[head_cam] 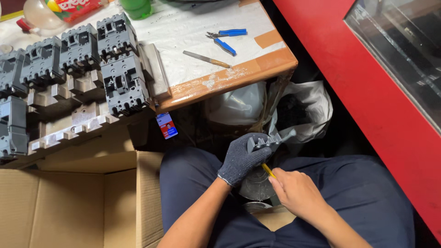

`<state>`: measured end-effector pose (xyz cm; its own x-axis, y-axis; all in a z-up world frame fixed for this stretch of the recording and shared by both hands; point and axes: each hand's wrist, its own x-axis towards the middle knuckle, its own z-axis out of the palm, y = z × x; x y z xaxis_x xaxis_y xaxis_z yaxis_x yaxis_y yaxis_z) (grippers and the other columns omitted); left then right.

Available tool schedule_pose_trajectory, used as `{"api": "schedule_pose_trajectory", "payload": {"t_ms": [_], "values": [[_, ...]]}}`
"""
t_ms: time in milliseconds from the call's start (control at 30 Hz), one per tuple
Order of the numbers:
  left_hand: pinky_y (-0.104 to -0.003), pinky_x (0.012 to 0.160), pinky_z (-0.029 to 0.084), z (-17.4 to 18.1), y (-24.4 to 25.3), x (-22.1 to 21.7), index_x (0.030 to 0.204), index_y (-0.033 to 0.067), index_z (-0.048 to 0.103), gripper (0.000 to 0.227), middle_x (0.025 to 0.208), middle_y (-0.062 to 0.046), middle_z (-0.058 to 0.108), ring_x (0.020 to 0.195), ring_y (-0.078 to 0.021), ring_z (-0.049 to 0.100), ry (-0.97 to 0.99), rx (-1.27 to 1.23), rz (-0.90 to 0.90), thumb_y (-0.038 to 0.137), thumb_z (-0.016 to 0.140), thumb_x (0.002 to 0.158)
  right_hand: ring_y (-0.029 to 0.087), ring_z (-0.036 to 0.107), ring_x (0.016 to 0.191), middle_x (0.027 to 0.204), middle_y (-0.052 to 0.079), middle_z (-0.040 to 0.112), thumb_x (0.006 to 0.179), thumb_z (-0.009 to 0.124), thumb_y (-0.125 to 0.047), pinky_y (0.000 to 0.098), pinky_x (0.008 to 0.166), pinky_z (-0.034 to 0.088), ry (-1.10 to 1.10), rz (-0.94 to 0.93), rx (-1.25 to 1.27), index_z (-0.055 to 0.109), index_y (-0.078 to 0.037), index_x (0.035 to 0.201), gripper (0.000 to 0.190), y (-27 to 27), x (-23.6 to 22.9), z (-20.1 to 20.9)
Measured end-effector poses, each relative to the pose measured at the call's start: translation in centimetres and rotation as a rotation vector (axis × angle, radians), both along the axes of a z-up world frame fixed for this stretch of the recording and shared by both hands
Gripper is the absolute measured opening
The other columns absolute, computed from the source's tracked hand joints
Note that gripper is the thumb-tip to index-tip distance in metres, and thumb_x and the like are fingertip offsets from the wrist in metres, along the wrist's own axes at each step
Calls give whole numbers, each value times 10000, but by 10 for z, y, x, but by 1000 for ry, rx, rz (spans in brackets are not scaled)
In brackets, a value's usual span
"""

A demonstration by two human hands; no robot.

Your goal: The person sits on the floor and uses pliers, a file, and a utility knife to modify and clean gray electrical component housings. They place the finished components into a plastic bag.

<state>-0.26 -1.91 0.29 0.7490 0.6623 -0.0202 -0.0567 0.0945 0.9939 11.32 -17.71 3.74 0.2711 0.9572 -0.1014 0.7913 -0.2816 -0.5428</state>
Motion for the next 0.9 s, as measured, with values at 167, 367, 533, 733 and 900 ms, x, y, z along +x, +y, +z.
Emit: {"api": "schedule_pose_trajectory", "payload": {"t_ms": [167, 367, 533, 733, 900], "values": [[-274, 779, 573, 6, -1, 0, 1126, 22, 748, 377, 960, -41, 762, 828, -94, 667, 59, 67, -20, 205, 820, 804, 366, 607, 523, 576, 162, 627, 910, 621, -245, 443, 517, 481, 328, -52, -99, 631, -49, 844, 207, -2, 9, 13], [-275, 832, 578, 9, 5, -4, 1145, 34, 739, 372, 1012, -46, 773, 893, -95, 698, 38, 151, 13, 216, 807, 827, 344, 647, 564, 569, 141, 658, 896, 616, -256, 464, 540, 503, 246, -118, -65, 663, -80, 893, 183, 1, 2, 27], [-282, 797, 580, 16, 2, -4, 1116, 34, 750, 357, 980, -49, 762, 841, -101, 682, 79, 198, -17, 216, 809, 815, 403, 650, 647, 613, 162, 644, 924, 609, -269, 521, 586, 488, -46, -48, -22, 611, -50, 815, 245, -4, -6, 12], [-280, 755, 571, 17, 2, -2, 1086, 15, 755, 328, 913, -58, 746, 799, -91, 658, 129, 186, -58, 196, 800, 816, 330, 618, 542, 582, 132, 626, 935, 637, -279, 424, 516, 476, 175, 47, -22, 624, -45, 805, 268, -4, 7, 9], [-273, 748, 563, 7, 6, -4, 1118, 10, 743, 317, 930, -25, 745, 817, -77, 651, 15, -47, -23, 187, 752, 855, 97, 490, 443, 555, -3, 564, 954, 615, -264, 257, 430, 394, 917, -137, -283, 721, -26, 920, 263, -3, 17, 11]]}}
